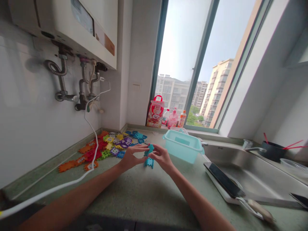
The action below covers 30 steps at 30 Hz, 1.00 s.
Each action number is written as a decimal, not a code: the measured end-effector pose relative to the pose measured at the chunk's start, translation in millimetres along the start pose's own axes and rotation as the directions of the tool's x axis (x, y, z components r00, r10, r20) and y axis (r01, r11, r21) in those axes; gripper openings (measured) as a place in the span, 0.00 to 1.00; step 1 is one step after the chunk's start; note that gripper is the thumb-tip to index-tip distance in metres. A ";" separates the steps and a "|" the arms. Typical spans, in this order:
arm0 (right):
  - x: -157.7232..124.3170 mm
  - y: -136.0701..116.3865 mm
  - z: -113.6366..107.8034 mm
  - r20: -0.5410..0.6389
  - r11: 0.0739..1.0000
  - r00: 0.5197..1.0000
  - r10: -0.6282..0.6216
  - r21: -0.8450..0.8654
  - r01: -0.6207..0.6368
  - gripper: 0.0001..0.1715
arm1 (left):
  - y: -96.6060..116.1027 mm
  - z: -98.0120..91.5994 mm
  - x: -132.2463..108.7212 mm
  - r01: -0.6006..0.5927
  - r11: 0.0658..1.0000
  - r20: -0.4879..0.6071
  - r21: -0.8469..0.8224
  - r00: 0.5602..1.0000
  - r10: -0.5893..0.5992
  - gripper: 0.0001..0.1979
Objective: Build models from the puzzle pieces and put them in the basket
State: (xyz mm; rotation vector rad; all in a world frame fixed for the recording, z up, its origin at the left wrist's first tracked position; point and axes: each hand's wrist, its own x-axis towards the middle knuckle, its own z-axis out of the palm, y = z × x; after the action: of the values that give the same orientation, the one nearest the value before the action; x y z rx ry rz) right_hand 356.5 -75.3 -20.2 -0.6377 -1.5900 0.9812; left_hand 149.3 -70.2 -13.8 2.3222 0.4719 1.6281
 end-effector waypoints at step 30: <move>-6.3 -11.3 5.1 0.103 0.863 0.929 0.356 0.346 -0.369 0.34 | -13.0 -17.7 -3.2 -0.202 0.928 0.180 0.315 0.972 0.150 0.11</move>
State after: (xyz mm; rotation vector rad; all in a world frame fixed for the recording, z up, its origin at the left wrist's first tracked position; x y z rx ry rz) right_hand 354.3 -87.5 -14.1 -0.6748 -1.2911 1.5327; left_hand 130.2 -59.1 -15.8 2.7880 0.5531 1.5261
